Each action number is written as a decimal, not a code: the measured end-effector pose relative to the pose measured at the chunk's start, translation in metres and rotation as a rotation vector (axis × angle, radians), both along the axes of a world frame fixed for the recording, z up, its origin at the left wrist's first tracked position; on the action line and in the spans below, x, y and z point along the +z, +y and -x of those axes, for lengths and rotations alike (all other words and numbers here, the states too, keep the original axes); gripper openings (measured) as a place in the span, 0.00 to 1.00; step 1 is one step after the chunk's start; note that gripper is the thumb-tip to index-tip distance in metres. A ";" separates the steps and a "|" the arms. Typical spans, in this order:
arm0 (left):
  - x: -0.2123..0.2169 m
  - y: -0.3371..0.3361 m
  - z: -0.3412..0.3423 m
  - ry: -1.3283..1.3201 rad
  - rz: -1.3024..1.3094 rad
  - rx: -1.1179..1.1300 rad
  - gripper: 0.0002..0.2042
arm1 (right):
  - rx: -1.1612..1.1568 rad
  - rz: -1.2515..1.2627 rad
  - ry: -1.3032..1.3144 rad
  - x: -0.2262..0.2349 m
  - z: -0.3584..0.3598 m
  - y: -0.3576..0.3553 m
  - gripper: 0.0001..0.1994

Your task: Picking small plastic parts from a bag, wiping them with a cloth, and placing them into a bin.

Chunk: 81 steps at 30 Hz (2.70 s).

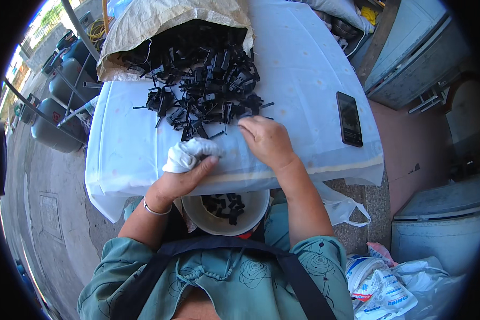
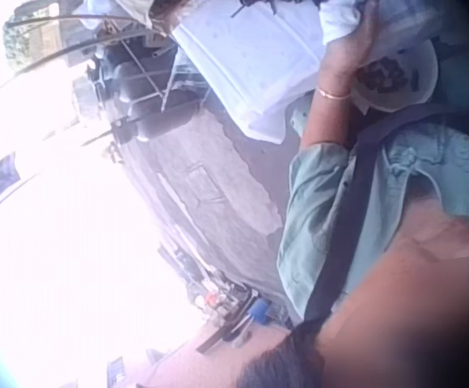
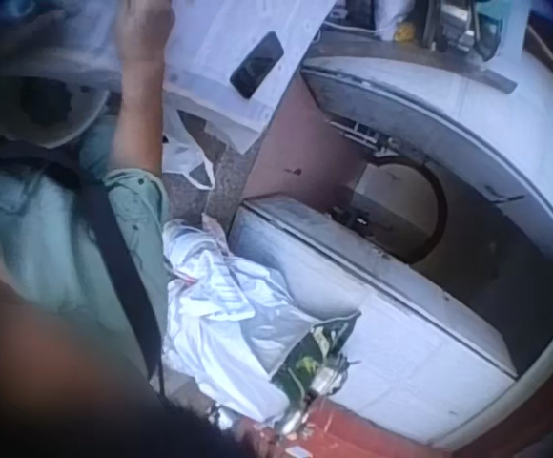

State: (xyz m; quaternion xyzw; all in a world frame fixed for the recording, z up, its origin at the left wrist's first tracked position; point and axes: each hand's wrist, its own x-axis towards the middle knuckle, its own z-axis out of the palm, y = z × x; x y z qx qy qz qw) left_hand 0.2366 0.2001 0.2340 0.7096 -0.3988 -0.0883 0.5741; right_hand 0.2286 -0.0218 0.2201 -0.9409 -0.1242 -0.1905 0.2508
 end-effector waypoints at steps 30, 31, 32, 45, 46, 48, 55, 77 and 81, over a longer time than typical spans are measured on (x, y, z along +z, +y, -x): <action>-0.003 -0.009 -0.005 0.452 0.010 0.064 0.17 | 0.194 -0.963 0.533 0.017 0.031 0.032 0.13; -0.006 -0.010 -0.005 0.453 0.010 0.066 0.17 | 0.205 -0.836 0.400 0.015 0.031 0.033 0.13; -0.010 -0.011 -0.005 0.470 0.098 0.078 0.17 | 0.216 -0.707 0.265 0.015 0.031 0.034 0.12; -0.019 -0.015 -0.001 0.420 0.144 0.153 0.16 | 0.150 -0.571 0.211 0.018 0.036 0.050 0.12; -0.022 -0.014 -0.001 0.420 0.144 0.153 0.16 | 0.144 -0.595 0.199 0.017 0.036 0.052 0.11; -0.029 -0.014 -0.003 0.168 0.124 0.164 0.16 | 0.135 -0.616 0.185 0.013 0.035 0.054 0.10; -0.023 -0.012 -0.004 -0.013 0.052 0.188 0.17 | 0.158 -0.652 0.173 0.005 0.032 0.055 0.10; -0.005 0.000 -0.007 0.586 0.280 0.072 0.20 | 0.342 -0.400 -0.048 0.019 0.030 0.034 0.09; 0.001 0.004 0.000 0.192 0.049 0.110 0.20 | 0.375 -0.436 -0.117 0.017 0.031 0.039 0.10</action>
